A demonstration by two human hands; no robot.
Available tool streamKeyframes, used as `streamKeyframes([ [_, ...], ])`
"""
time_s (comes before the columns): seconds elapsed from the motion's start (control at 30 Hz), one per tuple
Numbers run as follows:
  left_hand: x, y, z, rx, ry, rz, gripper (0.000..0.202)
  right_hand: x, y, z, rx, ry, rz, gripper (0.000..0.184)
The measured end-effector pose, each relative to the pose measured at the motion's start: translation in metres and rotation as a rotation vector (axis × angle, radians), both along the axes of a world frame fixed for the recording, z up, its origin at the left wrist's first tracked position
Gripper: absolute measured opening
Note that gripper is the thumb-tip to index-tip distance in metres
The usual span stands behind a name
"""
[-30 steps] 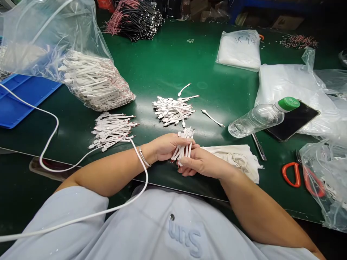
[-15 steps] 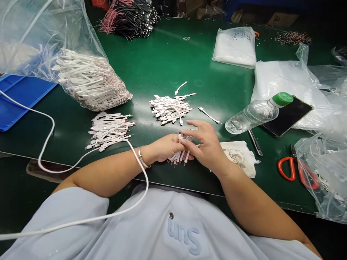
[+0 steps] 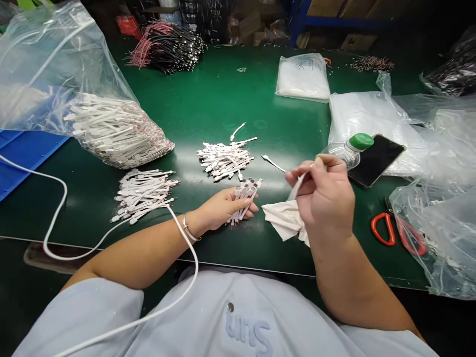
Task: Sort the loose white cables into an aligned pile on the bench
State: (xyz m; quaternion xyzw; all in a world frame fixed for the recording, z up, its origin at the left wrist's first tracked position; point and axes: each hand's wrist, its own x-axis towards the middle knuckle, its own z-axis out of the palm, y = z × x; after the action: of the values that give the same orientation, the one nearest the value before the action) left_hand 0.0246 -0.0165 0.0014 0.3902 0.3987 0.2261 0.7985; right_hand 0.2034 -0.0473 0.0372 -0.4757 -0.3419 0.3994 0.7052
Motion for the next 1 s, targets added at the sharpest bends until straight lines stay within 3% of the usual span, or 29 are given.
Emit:
streamKeyframes([
  [0.1, 0.0, 0.0, 0.001, -0.032, -0.05, -0.002, 0.038, 0.012, 0.011, -0.002, -0.111, 0.068, 0.025, 0.033],
  [0.27, -0.001, 0.0, 0.0, 0.005, -0.079, -0.024, 0.044, 0.001, 0.016, -0.016, -0.387, -0.091, 0.306, 0.048],
  [0.4, -0.002, 0.001, -0.003, 0.038, -0.07, -0.038, 0.039, -0.009, 0.012, -0.025, -0.389, -0.202, 0.534, 0.053],
  [0.5, -0.003, 0.002, -0.004, 0.024, -0.054, -0.046, 0.038, -0.01, 0.011, -0.029, -0.331, -0.163, 0.543, 0.047],
  [1.0, -0.003, 0.003, 0.003, -0.091, -0.052, -0.067, 0.043, -0.01, 0.012, -0.032, -0.358, -0.058, 0.55, 0.044],
])
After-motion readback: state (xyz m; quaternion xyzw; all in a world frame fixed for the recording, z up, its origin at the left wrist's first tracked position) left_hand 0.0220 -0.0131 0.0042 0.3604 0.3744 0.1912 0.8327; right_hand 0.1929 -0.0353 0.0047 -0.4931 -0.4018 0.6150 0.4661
